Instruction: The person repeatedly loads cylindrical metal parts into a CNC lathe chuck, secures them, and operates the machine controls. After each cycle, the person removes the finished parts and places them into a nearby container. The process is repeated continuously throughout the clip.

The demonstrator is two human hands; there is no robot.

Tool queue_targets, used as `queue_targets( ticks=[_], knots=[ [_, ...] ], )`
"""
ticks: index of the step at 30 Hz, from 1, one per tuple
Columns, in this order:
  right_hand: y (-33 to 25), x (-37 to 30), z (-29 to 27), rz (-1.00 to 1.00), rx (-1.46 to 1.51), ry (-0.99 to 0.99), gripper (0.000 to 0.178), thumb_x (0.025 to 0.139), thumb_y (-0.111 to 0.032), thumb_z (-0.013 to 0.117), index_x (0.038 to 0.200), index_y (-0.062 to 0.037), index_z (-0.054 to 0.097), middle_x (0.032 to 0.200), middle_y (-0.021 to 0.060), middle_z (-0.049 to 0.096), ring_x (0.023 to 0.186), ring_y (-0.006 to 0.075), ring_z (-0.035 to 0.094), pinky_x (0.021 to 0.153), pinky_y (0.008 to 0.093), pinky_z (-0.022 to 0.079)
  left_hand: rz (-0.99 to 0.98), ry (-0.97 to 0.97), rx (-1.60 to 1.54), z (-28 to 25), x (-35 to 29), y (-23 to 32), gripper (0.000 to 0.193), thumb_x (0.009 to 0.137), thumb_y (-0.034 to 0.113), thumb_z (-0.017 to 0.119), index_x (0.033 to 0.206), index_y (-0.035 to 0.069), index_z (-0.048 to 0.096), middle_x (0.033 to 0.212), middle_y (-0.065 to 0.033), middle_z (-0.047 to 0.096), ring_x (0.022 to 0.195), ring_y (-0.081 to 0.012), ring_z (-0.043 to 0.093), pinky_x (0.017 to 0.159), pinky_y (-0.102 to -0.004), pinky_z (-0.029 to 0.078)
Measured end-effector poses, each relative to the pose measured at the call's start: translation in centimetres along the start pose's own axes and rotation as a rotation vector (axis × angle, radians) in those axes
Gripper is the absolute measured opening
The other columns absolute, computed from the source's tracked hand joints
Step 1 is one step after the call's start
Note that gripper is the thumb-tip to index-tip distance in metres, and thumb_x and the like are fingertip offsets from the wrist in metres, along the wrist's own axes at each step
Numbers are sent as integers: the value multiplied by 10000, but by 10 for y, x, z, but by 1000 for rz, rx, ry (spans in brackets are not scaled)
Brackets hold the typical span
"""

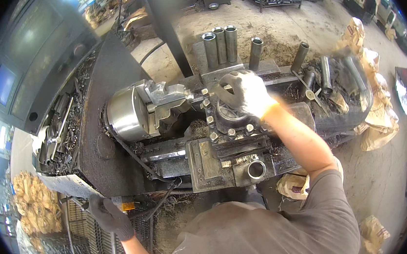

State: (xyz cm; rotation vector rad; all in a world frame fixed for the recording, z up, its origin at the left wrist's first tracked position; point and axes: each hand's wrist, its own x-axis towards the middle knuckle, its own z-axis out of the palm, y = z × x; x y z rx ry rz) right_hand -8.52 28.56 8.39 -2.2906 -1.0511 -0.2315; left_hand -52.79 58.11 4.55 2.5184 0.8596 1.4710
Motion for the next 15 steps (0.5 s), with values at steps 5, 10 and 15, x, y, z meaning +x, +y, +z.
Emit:
queue_targets(
  ticks=[5, 10, 15],
  knots=[
    [8, -6, 13, 2, 64, 123, 348, 952, -406, 732, 1043, -82, 816, 943, 172, 800, 769, 307, 773, 761, 412, 625, 286, -149, 79, 26, 96, 72, 476, 1024, 250, 705, 1413, -9, 618, 1338, -192, 688, 1238, -338, 656, 1067, -436, 521],
    [-1, -7, 10, 40, 138, 137, 300, 929, -362, 738, 1117, -154, 844, 960, 169, 796, 879, 335, 780, 824, 416, 617, 218, -330, 324, 58, 192, 86, 733, 1051, 527, 541, 1594, 44, 448, 1456, -272, 625, 1299, -469, 627, 1096, -559, 481],
    [-2, -2, 6, 105, 51, 63, 316, 997, -389, 699, 1118, -133, 838, 1000, 168, 796, 888, 329, 777, 826, 402, 604, 39, -464, 469, 98, 280, 73, 869, 1033, 530, 533, 1714, 121, 179, 1471, -292, 612, 1303, -470, 639, 1057, -605, 500]
  ],
)
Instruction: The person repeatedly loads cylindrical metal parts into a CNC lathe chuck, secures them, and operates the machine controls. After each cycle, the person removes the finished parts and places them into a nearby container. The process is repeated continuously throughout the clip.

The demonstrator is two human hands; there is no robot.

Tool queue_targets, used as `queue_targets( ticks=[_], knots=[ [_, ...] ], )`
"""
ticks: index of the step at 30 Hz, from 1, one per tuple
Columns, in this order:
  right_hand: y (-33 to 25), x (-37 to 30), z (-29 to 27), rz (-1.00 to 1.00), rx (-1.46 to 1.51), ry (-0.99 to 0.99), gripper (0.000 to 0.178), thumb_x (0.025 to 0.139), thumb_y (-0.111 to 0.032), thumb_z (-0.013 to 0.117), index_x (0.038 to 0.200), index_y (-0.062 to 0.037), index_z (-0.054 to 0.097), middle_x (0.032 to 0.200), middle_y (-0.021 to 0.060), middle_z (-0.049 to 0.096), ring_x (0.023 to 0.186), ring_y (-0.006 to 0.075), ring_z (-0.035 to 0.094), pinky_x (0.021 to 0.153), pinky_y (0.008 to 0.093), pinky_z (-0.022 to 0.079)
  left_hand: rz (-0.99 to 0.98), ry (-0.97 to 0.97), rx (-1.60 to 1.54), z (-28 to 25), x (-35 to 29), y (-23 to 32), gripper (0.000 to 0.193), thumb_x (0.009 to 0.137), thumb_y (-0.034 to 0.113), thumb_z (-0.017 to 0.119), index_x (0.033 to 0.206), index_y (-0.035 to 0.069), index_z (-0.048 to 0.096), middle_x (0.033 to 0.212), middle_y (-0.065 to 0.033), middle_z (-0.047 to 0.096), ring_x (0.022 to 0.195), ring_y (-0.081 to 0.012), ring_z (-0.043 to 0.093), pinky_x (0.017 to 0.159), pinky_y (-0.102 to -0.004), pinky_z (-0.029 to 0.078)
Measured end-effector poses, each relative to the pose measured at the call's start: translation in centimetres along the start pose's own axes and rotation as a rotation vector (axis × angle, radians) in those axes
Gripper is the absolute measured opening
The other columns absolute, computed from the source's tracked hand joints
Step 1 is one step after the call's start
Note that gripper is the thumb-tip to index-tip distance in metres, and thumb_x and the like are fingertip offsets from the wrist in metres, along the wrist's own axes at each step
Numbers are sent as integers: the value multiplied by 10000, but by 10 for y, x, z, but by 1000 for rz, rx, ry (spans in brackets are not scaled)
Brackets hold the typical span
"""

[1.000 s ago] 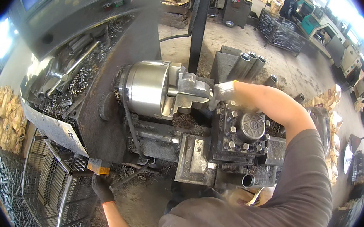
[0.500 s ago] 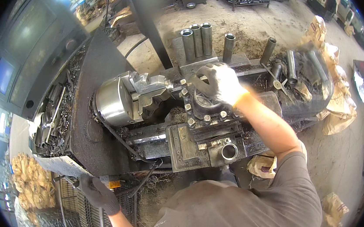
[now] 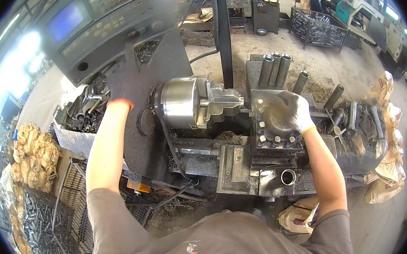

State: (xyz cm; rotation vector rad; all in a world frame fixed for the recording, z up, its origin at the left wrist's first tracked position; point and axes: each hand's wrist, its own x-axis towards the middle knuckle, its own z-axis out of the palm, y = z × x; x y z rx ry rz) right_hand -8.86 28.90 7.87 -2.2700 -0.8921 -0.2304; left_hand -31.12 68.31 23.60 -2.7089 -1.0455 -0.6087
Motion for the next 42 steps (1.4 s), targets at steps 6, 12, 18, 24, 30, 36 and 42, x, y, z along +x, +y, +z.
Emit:
queue_targets(
  ticks=[6, 12, 18, 24, 30, 36, 42],
  knots=[
    [5, -2, 4, -125, 16, 76, 313, 1002, -395, 687, 1097, -138, 838, 1021, 156, 798, 899, 338, 772, 828, 415, 599, -106, 25, 82, 30, 61, 4, 858, 1014, 419, 543, 1733, 175, 145, 1426, -309, 641, 1238, -478, 684, 1054, -581, 516],
    [9, -2, 5, -188, -122, 94, 306, 961, -381, 689, 869, -109, 796, 873, 146, 783, 778, 329, 760, 729, 449, 605, -27, 47, -37, 14, 56, 18, 887, 995, 484, 588, 1730, 209, 172, 1535, -265, 581, 1317, -448, 645, 1070, -559, 511],
    [15, 11, 12, -39, -29, 69, 338, 961, -414, 676, 921, -102, 799, 879, 174, 769, 828, 368, 757, 790, 457, 604, 98, 143, -500, 5, -134, 45, 495, 1067, 403, 602, 1398, 42, 672, 1311, -194, 741, 1176, -373, 728, 1046, -475, 532],
    [19, 18, 11, -33, 21, 72, 373, 954, -413, 642, 878, -75, 778, 864, 198, 764, 834, 408, 753, 804, 479, 601, 70, -226, -534, 99, -336, 42, 273, 998, 269, 688, 868, 29, 704, 730, -177, 620, 673, -210, 635, 652, -385, 520],
    [18, 28, 9, -32, 25, 27, 364, 959, -400, 620, 913, -81, 790, 902, 205, 769, 851, 400, 757, 821, 481, 602, -203, -856, -271, 229, -549, -45, 296, 992, 334, 657, 930, 50, 705, 817, -196, 694, 760, -318, 696, 707, -456, 550],
    [20, 38, 14, -9, -39, -30, 365, 962, -399, 613, 997, -99, 818, 957, 215, 785, 906, 382, 776, 877, 470, 607, 126, -1320, -125, 269, -691, -115, 262, 980, 326, 626, 1080, 107, 730, 942, -185, 738, 887, -350, 723, 788, -484, 570],
    [16, 39, 21, -21, -28, -19, 363, 980, -433, 627, 1030, -130, 821, 984, 185, 784, 925, 398, 760, 859, 462, 593, 328, -1250, -99, 329, -679, -98, 342, 967, 317, 596, 1230, 165, 754, 1068, -173, 782, 1015, -382, 750, 869, -512, 590]
  ],
)
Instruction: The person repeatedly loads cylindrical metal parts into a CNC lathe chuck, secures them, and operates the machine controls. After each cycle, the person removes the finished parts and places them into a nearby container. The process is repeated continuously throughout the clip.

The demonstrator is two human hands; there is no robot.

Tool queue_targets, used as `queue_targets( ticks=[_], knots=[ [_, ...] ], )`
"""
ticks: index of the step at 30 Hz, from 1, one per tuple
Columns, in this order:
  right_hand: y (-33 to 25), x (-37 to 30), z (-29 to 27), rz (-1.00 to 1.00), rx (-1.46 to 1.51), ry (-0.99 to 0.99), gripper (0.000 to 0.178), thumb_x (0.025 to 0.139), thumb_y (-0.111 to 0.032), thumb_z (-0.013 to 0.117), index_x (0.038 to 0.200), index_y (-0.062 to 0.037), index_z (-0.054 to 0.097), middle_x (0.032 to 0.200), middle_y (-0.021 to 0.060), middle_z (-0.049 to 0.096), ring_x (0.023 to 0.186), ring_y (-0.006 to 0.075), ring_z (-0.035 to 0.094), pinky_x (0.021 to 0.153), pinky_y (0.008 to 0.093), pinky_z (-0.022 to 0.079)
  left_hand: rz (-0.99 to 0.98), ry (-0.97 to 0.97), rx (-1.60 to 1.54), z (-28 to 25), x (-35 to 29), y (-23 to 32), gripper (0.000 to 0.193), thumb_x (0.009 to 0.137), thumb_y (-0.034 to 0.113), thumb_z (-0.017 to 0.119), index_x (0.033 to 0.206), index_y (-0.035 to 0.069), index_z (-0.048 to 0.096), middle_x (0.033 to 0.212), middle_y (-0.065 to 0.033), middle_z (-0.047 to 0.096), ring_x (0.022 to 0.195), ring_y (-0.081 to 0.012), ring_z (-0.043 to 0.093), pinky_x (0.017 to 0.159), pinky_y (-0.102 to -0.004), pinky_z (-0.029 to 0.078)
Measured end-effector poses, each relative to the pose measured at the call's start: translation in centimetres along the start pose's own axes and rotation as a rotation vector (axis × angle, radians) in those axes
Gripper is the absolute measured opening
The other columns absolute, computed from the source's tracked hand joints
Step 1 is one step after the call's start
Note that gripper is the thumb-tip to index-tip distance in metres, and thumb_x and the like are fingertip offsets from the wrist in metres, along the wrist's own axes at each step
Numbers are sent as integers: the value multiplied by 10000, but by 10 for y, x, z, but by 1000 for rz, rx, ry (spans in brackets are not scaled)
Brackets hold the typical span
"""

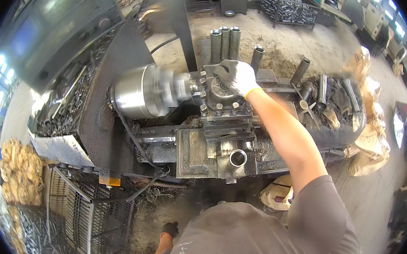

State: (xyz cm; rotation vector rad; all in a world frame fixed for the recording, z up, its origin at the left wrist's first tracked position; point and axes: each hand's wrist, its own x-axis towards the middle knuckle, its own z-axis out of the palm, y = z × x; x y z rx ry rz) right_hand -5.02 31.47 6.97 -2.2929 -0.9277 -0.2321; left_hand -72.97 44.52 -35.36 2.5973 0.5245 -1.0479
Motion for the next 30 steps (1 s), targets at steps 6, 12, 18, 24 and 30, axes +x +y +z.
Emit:
queue_targets(
  ticks=[6, 12, 18, 24, 30],
  knots=[
    [-1, -2, 4, -42, 2, 57, 379, 988, -423, 618, 976, -109, 830, 939, 177, 790, 873, 383, 763, 844, 451, 596, -191, 283, -756, -63, 47, 19, 336, 978, 371, 584, 1007, 85, 756, 920, -190, 770, 857, -359, 753, 779, -482, 572],
    [-2, 0, 6, -34, -4, 23, 385, 994, -433, 624, 1024, -106, 824, 971, 177, 795, 893, 377, 766, 860, 450, 593, -63, 187, -411, -51, 53, 11, 428, 989, 439, 578, 972, 59, 775, 916, -169, 771, 843, -314, 754, 799, -469, 573],
    [-4, 0, 5, -28, -10, 14, 394, 992, -433, 622, 1031, -97, 824, 974, 182, 795, 906, 373, 769, 873, 448, 592, -92, 0, -367, 8, 30, -7, 396, 988, 417, 571, 977, 91, 795, 997, -187, 788, 942, -345, 768, 831, -486, 577],
    [-7, 0, 2, -9, -10, -17, 382, 1011, -418, 619, 1076, -94, 810, 1013, 211, 783, 964, 400, 760, 895, 462, 582, -23, 47, -336, 14, 26, -15, 380, 985, 389, 581, 1044, 75, 784, 981, -200, 785, 952, -372, 765, 839, -505, 586],
    [-9, -2, 1, -8, 6, 0, 390, 988, -419, 612, 1038, -96, 825, 1003, 177, 798, 934, 379, 769, 897, 450, 589, 22, 123, -224, -32, 55, -2, 339, 973, 344, 578, 977, 50, 747, 958, -200, 771, 946, -381, 756, 831, -502, 574]
  ],
)
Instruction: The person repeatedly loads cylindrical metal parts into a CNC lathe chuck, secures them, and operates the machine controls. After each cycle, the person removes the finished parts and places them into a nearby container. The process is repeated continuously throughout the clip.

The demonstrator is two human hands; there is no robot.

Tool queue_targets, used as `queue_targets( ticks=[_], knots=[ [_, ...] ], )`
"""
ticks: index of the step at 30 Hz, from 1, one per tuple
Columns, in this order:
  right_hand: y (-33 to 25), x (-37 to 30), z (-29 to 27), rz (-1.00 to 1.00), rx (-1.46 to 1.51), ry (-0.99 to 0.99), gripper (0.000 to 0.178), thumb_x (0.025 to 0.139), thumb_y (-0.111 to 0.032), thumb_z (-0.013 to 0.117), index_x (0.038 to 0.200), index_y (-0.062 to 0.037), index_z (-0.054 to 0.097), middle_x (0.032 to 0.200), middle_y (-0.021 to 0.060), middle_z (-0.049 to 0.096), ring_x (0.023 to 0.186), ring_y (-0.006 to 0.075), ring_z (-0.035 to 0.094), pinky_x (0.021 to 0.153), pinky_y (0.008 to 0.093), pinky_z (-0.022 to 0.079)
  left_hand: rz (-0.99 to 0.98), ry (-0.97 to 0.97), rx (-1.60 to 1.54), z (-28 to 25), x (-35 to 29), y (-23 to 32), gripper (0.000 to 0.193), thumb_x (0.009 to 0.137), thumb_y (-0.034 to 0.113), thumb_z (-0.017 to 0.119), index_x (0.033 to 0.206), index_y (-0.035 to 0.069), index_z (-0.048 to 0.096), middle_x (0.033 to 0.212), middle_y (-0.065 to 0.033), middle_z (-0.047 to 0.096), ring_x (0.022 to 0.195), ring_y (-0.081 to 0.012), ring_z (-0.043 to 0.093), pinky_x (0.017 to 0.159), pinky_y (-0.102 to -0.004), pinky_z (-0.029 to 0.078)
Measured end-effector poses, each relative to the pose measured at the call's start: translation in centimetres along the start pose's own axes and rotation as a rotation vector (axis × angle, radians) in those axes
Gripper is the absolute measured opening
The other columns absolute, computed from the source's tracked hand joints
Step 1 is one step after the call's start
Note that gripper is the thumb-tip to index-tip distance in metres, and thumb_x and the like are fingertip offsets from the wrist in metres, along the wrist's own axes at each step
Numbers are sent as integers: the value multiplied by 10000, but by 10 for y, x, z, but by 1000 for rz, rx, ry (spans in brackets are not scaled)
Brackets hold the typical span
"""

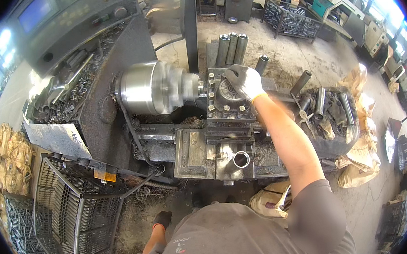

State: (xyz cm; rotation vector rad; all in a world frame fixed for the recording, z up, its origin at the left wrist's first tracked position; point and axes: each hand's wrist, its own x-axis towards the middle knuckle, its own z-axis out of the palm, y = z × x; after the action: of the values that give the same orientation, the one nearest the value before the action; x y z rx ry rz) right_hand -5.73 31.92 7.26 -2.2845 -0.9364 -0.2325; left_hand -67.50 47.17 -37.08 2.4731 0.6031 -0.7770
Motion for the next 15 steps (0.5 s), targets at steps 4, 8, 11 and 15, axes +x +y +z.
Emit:
queue_targets(
  ticks=[4, 8, 11, 15],
  knots=[
    [0, 0, 1, -6, -8, 8, 386, 990, -416, 612, 1043, -99, 826, 1009, 179, 798, 934, 378, 770, 895, 449, 590, 57, 57, 19, -21, 5, 19, 342, 1000, 300, 530, 920, 43, 742, 961, -202, 773, 934, -377, 754, 831, -504, 569],
    [0, 0, 1, -19, -12, 12, 390, 990, -419, 611, 1047, -99, 827, 1011, 180, 798, 934, 378, 770, 895, 449, 591, -90, 9, -181, -23, -1, 25, 333, 1013, 292, 518, 933, 65, 749, 955, -182, 773, 915, -366, 754, 832, -492, 578],
    [-2, 0, 0, -5, -19, 1, 392, 990, -423, 611, 1047, -102, 828, 1012, 180, 798, 936, 377, 771, 897, 448, 592, -43, -29, -16, -16, -8, 19, 357, 1020, 321, 519, 965, 73, 769, 921, -163, 776, 877, -347, 761, 830, -474, 581],
    [-4, -1, -1, 4, -23, 2, 391, 989, -428, 611, 1046, -110, 830, 1009, 176, 798, 933, 373, 772, 896, 442, 593, -61, -39, -120, -3, -22, 6, 374, 1028, 338, 515, 978, 78, 779, 890, -151, 778, 840, -342, 764, 814, -466, 587]
  ],
)
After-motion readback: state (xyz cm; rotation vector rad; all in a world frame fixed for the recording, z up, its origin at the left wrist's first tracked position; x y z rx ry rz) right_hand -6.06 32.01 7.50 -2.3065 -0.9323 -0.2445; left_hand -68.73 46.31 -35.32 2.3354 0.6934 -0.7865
